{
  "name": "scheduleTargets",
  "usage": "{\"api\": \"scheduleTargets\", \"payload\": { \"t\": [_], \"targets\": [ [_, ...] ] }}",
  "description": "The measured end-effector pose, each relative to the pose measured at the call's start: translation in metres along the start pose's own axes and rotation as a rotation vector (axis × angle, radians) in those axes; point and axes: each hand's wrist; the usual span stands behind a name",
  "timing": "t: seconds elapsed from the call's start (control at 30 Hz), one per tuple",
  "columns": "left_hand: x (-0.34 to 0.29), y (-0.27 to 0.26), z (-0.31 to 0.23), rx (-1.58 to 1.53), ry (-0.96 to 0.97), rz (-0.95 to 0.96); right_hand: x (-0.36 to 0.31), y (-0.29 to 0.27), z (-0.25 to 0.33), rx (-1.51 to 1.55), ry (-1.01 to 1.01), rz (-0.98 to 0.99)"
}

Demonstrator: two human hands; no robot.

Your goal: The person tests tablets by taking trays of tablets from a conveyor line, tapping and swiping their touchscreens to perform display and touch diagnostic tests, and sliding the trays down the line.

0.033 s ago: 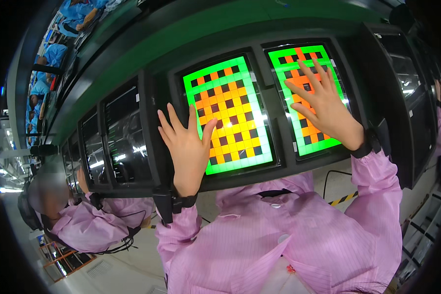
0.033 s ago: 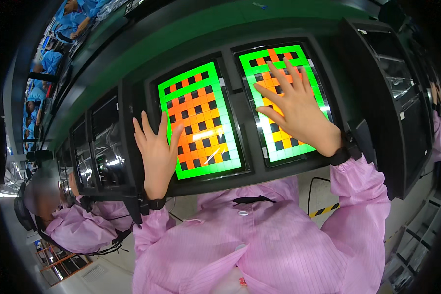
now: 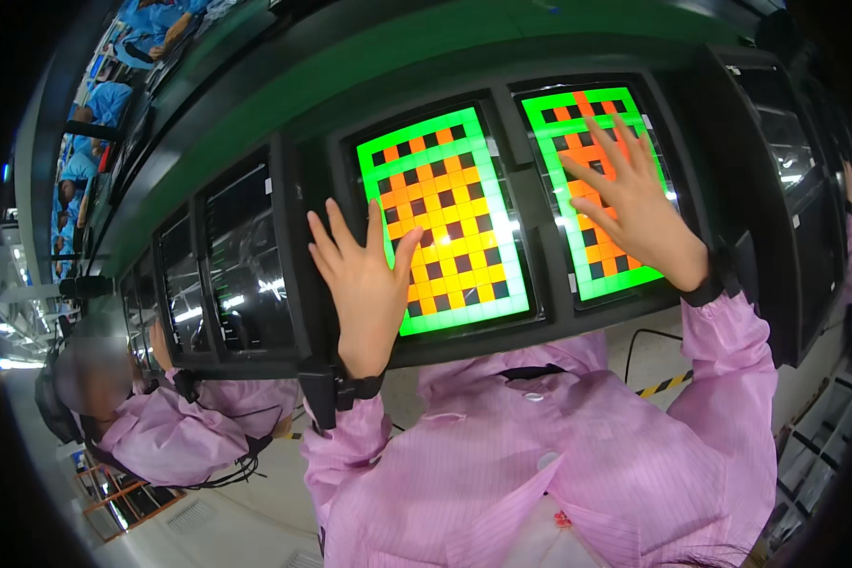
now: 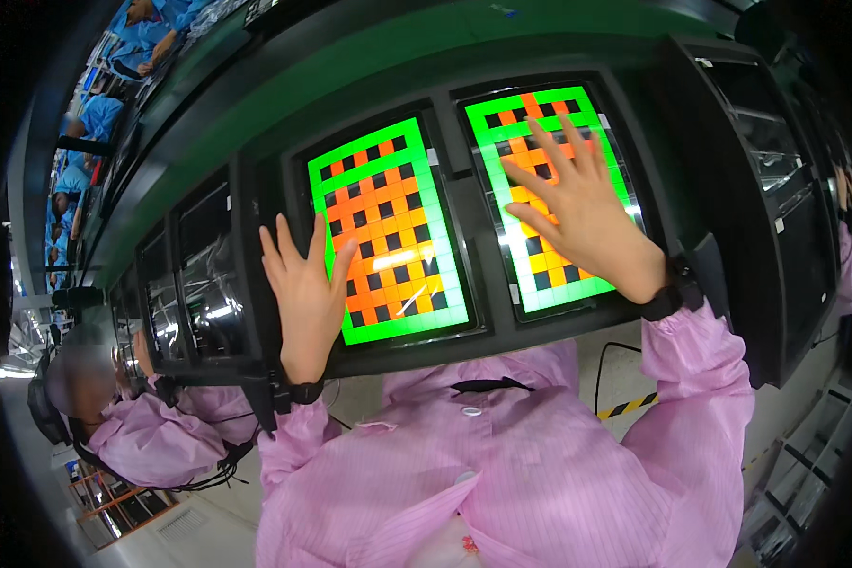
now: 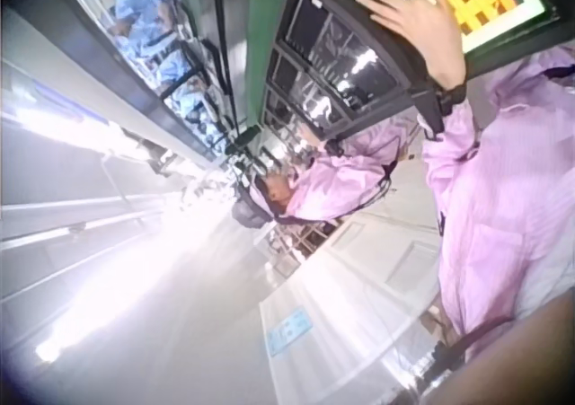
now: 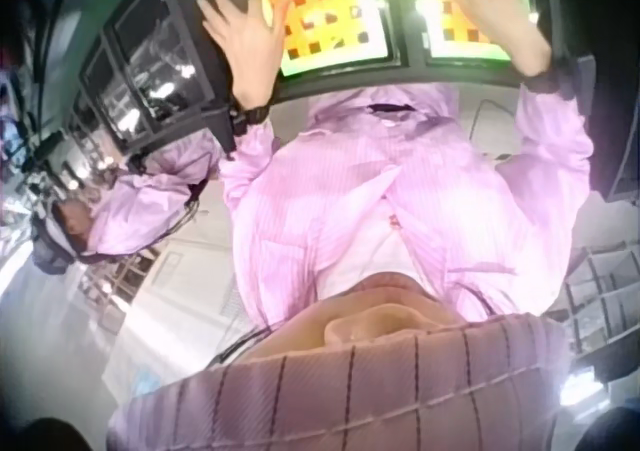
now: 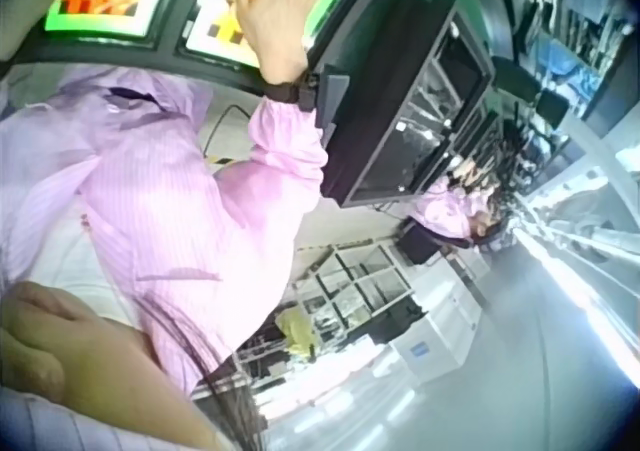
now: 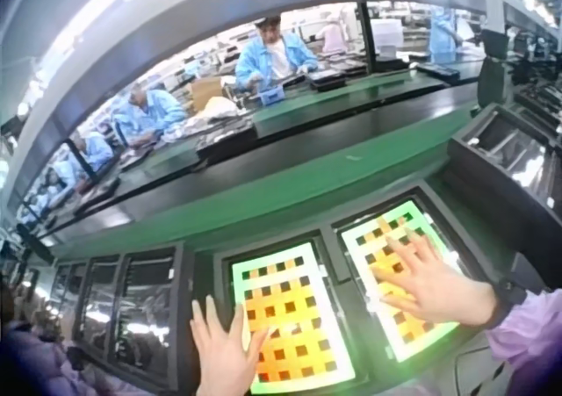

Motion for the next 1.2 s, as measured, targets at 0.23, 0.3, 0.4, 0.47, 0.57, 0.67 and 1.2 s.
{"api": "scheduleTargets", "payload": {
  "t": [0.23, 0.3, 0.4, 0.47, 0.57, 0.67, 1.2],
  "targets": [
    [0.020, 0.016, -0.037, -0.054, 0.190, 0.008, -0.031, -0.008, -0.037, -0.109, 0.346, -0.032],
    [0.025, 0.015, -0.045, -0.092, 0.286, 0.033, -0.031, -0.008, -0.035, -0.107, 0.433, -0.008],
    [0.014, 0.006, -0.039, -0.116, 0.251, -0.004, -0.030, -0.006, -0.012, -0.001, 0.177, -0.075],
    [-0.006, -0.003, -0.025, -0.085, 0.111, 0.008, -0.027, -0.002, 0.008, 0.038, 0.074, -0.058],
    [-0.027, -0.007, -0.016, -0.008, -0.056, 0.049, -0.024, 0.001, 0.020, 0.092, 0.000, -0.025],
    [-0.031, -0.004, -0.021, 0.050, -0.067, 0.081, -0.032, 0.002, 0.012, 0.056, 0.064, -0.041],
    [-0.062, -0.010, -0.035, 0.009, -0.106, 0.139, -0.062, -0.005, 0.032, 0.127, 0.145, 0.031]
  ]
}}
Point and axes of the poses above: each hand's wrist, its own x-axis towards the middle knuckle, its own y-axis out of the palm, z = x × y, and after that the axes turned 8 degrees about z, right-handed
